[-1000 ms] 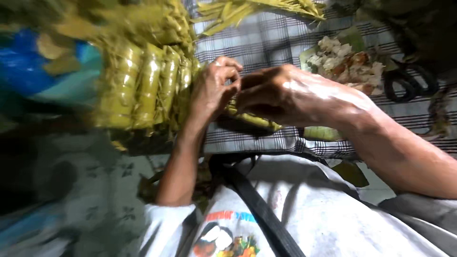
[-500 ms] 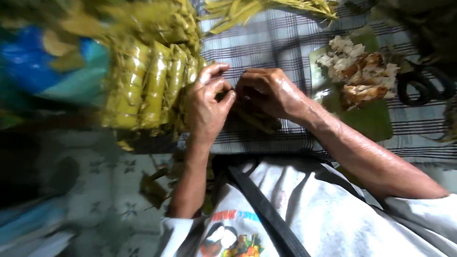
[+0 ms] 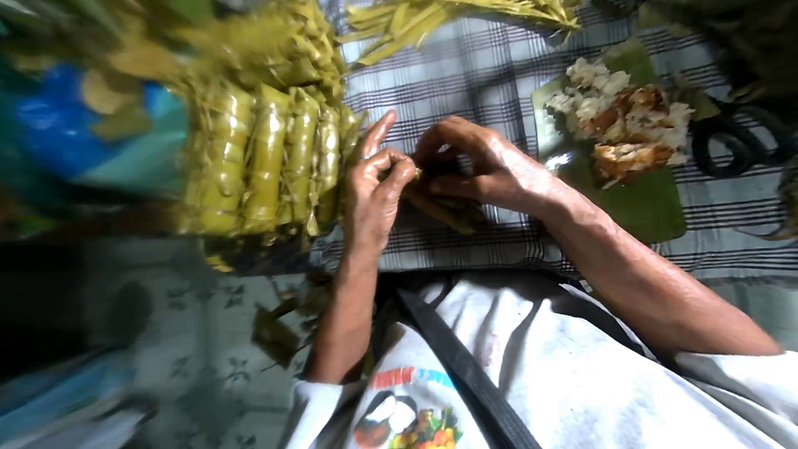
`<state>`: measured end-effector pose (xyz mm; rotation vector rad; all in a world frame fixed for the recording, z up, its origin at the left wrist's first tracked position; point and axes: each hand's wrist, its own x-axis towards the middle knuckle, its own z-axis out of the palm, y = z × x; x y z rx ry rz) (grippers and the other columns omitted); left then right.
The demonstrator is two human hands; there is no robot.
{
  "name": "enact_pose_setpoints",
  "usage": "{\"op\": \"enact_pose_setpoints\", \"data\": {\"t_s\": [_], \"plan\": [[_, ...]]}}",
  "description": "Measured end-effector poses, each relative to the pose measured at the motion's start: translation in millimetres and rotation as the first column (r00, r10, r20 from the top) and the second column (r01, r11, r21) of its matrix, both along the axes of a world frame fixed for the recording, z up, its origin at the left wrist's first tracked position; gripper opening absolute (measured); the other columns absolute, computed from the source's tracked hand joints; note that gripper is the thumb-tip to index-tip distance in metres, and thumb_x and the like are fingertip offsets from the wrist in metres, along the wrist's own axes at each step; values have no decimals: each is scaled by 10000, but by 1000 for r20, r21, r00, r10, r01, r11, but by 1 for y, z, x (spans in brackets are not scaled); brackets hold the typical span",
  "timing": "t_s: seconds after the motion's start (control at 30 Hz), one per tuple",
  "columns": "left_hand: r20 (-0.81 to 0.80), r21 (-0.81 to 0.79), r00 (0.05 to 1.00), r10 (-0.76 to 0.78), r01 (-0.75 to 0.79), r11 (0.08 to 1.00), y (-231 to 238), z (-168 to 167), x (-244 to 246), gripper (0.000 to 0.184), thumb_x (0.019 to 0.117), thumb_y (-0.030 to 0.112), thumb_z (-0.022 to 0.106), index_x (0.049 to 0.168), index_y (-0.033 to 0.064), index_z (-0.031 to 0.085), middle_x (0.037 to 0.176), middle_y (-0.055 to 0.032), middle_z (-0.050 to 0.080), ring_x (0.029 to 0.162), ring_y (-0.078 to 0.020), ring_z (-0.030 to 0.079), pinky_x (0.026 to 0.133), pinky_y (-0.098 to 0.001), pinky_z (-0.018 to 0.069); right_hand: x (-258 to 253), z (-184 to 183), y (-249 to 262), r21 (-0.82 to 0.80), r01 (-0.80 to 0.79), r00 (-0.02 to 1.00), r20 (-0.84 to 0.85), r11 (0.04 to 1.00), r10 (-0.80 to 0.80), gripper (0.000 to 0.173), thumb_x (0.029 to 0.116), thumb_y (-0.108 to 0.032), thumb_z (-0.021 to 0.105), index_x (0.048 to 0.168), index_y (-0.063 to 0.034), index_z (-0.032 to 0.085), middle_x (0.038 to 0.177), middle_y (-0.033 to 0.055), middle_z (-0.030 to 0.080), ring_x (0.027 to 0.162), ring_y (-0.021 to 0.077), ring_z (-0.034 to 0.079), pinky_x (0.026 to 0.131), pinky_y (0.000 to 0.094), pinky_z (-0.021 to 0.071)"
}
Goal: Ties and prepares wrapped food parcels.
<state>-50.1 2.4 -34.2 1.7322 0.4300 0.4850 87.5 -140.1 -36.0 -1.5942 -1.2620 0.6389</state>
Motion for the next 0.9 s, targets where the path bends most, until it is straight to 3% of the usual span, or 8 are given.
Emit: {"op": "enact_pose_setpoints", "data": {"t_s": [0.17, 0.3, 0.43, 0.57, 0.67, 0.77, 0.9], "plan": [[-55, -55, 998, -12, 9, 998, 2, 1, -3, 205, 923, 49, 543, 786, 22, 693, 1530, -117, 506, 1441, -162, 426, 1157, -324, 387, -26, 2, -5, 103, 131, 967, 208, 986, -150, 249, 894, -265, 733, 1002, -41, 723, 1111, 133, 655, 1090, 242, 621, 943, 376, 527], [-42, -58, 999, -13, 11, 998, 2, 4, -3, 185, 931, 27, 559, 800, 24, 690, 1514, -100, 515, 1333, -91, 513, 1075, -269, 447, -44, -4, 7, 226, 268, 909, 262, 937, -323, 139, 922, -150, 723, 926, -12, 733, 1051, 159, 671, 1031, 267, 646, 894, 354, 549], [-24, -66, 998, -49, 48, 997, 7, 8, -7, 165, 915, -20, 592, 791, 13, 696, 1530, -114, 497, 1398, -116, 467, 1122, -272, 425, -43, -4, 8, 276, 240, 916, 253, 931, -311, 109, 921, -116, 707, 891, -21, 752, 1052, 155, 675, 1035, 252, 640, 895, 334, 541], [-25, 114, 999, -25, 28, 993, 14, 11, -9, 104, 832, 9, 708, 742, 48, 673, 1509, -96, 526, 1372, -93, 492, 1080, -248, 451, -35, 3, -1, 200, 171, 943, 251, 965, -219, 183, 967, -158, 627, 907, -9, 715, 1058, 154, 668, 1036, 242, 636, 905, 333, 526], [-59, 204, 998, -31, 43, 978, 19, 17, -10, 122, 831, 5, 724, 732, 49, 667, 1505, -89, 532, 1399, -100, 469, 1103, -263, 438, -33, 7, -7, 133, 152, 941, 284, 979, -185, 186, 948, -162, 588, 888, -8, 674, 1038, 156, 657, 1000, 256, 633, 857, 352, 523], [-129, 493, 991, 40, 29, 869, 21, 20, -9, 125, 845, -2, 693, 728, 36, 670, 1478, -105, 558, 1399, -134, 483, 1134, -287, 413, -37, 11, -17, 43, 146, 927, 343, 988, -152, 232, 986, -226, 584, 897, -37, 688, 1031, 121, 646, 963, 235, 630, 812, 338, 534], [-179, 783, 977, 114, 71, 618, 26, 20, -4, 139, 890, -9, 631, 758, -11, 674, 1445, -161, 578, 1352, -284, 529, 1119, -381, 424, -39, 15, -33, -16, 109, 902, 421, 994, -92, 195, 920, -197, 608, 912, -29, 707, 1057, 129, 638, 979, 265, 620, 810, 360, 530]]}}
